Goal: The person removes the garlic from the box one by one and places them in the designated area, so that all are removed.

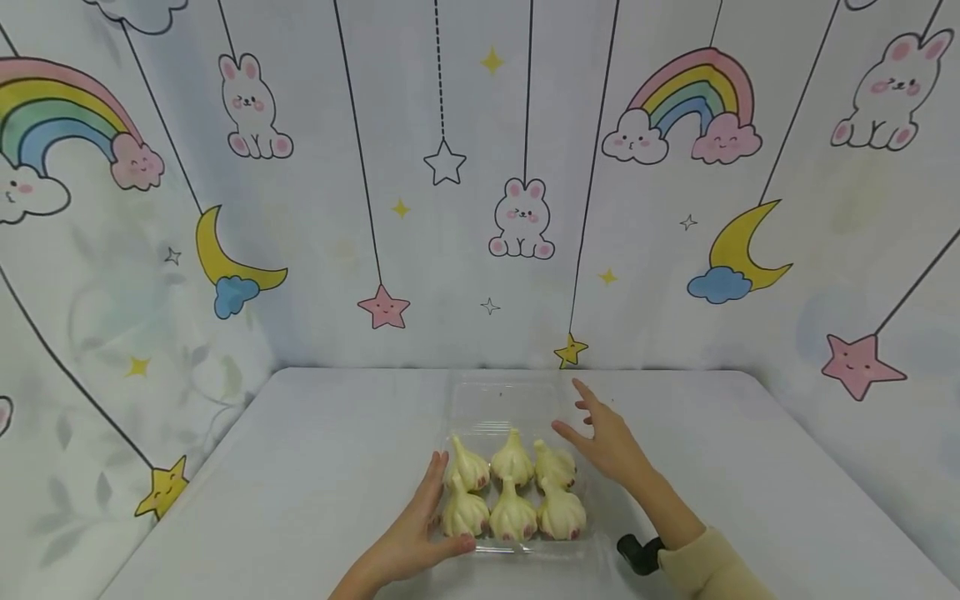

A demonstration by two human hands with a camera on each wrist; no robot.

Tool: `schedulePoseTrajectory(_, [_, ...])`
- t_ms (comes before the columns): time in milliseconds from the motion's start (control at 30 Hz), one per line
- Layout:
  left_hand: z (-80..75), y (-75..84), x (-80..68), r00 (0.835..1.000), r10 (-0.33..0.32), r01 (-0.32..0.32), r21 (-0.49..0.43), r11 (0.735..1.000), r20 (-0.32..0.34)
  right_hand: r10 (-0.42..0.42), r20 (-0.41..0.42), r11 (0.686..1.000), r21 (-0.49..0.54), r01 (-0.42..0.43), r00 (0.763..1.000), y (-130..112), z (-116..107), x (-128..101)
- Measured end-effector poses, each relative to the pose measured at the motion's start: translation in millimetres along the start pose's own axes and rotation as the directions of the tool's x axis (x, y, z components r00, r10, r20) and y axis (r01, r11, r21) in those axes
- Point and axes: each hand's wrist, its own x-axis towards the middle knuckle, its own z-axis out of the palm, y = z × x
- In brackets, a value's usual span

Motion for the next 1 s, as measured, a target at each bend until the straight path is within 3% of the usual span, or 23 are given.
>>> schedulePoseTrajectory(400, [-1.7,7.3,-0.7,1.000,-0.004,0.003,0.031,1.000,0.010,-0.076,0.000,0.997,0.029,0.076,0.997,-23.0,-1.9,-14.8])
schedulePoseTrajectory(733, [-3.0,3.9,-0.3,1.000,-0.004,0.004,0.036,0.999,-0.002,-0.150,-0.003,0.988,0.028,0.150,0.989,-38.6,6.7,-23.1])
schedulePoseTrajectory(1000, [-2.2,4.2,0.0,1.000,-0.019,0.019,-0.010,1.000,0.005,-0.165,-0.008,0.986,0.008,0.165,0.986,-51.0,12.5,-31.1])
